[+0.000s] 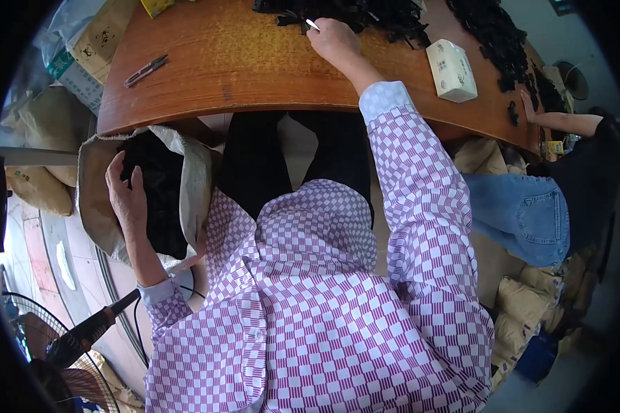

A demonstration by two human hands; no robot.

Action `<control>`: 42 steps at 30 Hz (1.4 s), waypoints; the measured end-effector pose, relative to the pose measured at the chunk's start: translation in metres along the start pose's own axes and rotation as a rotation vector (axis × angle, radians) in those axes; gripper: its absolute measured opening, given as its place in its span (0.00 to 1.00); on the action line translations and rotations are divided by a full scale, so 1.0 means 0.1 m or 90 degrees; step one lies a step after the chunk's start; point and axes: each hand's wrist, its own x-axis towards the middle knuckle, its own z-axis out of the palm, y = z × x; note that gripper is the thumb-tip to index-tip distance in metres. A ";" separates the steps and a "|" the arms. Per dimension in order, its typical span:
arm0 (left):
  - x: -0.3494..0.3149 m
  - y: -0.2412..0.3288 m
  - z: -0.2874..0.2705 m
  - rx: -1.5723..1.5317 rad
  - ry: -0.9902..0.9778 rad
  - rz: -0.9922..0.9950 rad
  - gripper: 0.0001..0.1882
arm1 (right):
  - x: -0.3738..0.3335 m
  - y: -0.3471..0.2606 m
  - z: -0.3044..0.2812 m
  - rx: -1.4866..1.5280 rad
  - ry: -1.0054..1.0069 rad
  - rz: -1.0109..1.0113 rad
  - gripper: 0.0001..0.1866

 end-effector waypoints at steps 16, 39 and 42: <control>0.26 1.72 0.84 -1.137 -0.528 -0.348 0.22 | -1.31 -0.39 -0.29 0.739 -0.049 0.035 0.07; -0.17 1.58 0.70 -0.883 -0.425 -0.173 0.21 | -1.92 -0.89 -0.43 0.851 -0.209 0.070 0.19; -0.18 1.54 0.73 -0.909 -0.396 -0.161 0.21 | -1.88 -0.96 -0.45 0.851 -0.243 0.079 0.19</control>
